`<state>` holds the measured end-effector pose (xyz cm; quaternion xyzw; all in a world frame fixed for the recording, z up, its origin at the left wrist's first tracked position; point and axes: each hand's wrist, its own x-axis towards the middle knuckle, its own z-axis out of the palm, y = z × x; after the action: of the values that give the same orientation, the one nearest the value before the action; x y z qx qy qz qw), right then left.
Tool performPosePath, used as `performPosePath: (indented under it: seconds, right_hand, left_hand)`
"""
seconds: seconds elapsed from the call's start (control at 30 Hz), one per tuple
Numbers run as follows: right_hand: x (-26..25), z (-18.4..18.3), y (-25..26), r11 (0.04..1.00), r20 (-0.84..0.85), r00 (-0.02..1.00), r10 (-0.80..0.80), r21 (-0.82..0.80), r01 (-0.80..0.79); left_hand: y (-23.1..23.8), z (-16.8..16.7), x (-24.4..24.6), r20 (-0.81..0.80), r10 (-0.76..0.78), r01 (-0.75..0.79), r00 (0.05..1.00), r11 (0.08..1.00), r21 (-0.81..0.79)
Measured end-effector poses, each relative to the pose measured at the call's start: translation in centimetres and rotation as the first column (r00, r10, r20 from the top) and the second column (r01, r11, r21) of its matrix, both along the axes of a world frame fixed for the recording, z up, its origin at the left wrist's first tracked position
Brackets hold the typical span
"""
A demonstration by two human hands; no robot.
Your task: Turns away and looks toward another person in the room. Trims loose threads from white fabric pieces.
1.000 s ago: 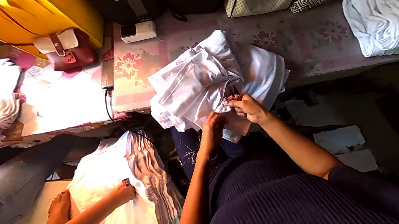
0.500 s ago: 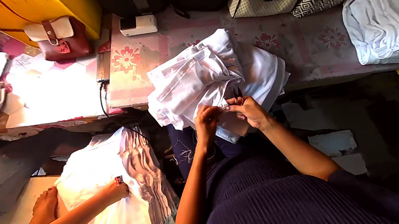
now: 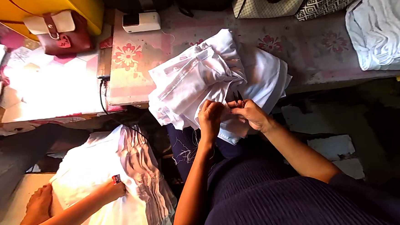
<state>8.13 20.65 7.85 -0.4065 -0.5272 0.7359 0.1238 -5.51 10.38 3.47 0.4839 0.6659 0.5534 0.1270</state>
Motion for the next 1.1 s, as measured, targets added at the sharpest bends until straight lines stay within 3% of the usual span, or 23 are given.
performPosePath:
  seconds: [0.1,0.13,0.2,0.23,0.27,0.3,0.37,0.43,0.5,0.53,0.63,0.67,0.77,0.9,1.0,1.1]
  right_hand:
    - [0.4,-0.3,0.2,0.999,-0.041,0.999,-0.007,-0.05,0.005]
    - [0.3,-0.5,0.4,0.998,-0.052,0.999,-0.012,-0.061,0.008]
    - [0.2,-0.7,0.6,0.997,-0.07,0.998,-0.005,-0.077,0.0]
    - [0.1,-0.8,0.6,0.997,-0.081,0.997,0.001,-0.083,-0.008]
    - [0.0,-0.9,0.6,0.996,-0.088,0.996,0.009,-0.085,-0.017]
    - [-0.2,-0.9,0.5,0.997,-0.088,0.996,0.015,-0.079,-0.022]
    - [-0.6,-0.8,0.3,0.999,-0.067,0.998,0.009,-0.047,-0.012]
    - [-0.8,-0.5,0.0,0.999,-0.036,0.999,-0.016,-0.03,0.015]
    - [-0.8,-0.3,-0.1,0.998,-0.025,0.998,-0.055,-0.039,0.054]
    - [-0.7,-0.2,0.0,0.997,-0.031,0.998,-0.062,-0.05,0.061]
    - [-0.4,-0.1,0.2,0.993,-0.044,0.996,-0.073,-0.092,0.069]
    - [-0.5,-0.1,0.1,0.992,-0.046,0.996,-0.076,-0.103,0.071]
    - [-0.9,0.0,0.0,0.992,-0.061,0.995,-0.074,-0.11,0.067]
    - [-1.3,0.4,-0.3,0.996,-0.035,0.996,-0.08,-0.052,0.078]
    - [-1.0,0.2,-0.5,0.994,-0.039,0.995,-0.088,-0.069,0.085]
    - [-1.2,-0.1,-0.5,0.992,-0.056,0.993,-0.103,-0.076,0.098]
  left_hand:
    - [-3.0,-0.5,0.5,0.048,-0.164,0.17,0.985,0.972,-0.164]
    - [-4.1,-0.3,0.5,0.084,-0.261,0.274,0.962,0.919,-0.284]
    - [-5.8,0.9,0.2,0.159,-0.463,0.474,0.872,0.715,-0.514]
    - [-6.1,1.7,0.2,0.174,-0.509,0.507,0.843,0.643,-0.574]
    - [-6.1,2.5,0.5,0.154,-0.474,0.465,0.867,0.656,-0.594]
    - [-5.8,3.2,0.8,0.112,-0.368,0.363,0.923,0.74,-0.566]
    - [-4.0,3.4,1.4,0.02,-0.085,0.086,0.996,0.916,-0.392]
    - [-1.9,2.2,1.6,-0.055,0.07,-0.079,0.996,0.979,-0.188]
    - [-1.0,0.8,1.8,-0.101,0.071,-0.075,0.992,0.997,-0.031]
    - [-1.2,0.6,1.8,-0.095,0.041,-0.045,0.995,0.998,-0.04]
    - [-3.1,1.9,1.4,-0.007,-0.034,0.031,0.999,0.964,-0.264]
    - [-3.5,2.4,1.4,-0.019,-0.009,0.004,1.0,0.962,-0.274]
    - [-2.9,2.7,2.2,-0.117,0.091,-0.104,0.989,0.988,-0.11]
    - [-1.2,0.7,1.7,-0.149,0.104,-0.092,0.983,0.992,0.086]
    - [-1.7,0.5,1.1,-0.058,0.002,0.006,0.998,0.991,0.136]
    - [-3.6,-0.1,0.4,0.055,-0.083,0.081,0.995,0.996,0.034]
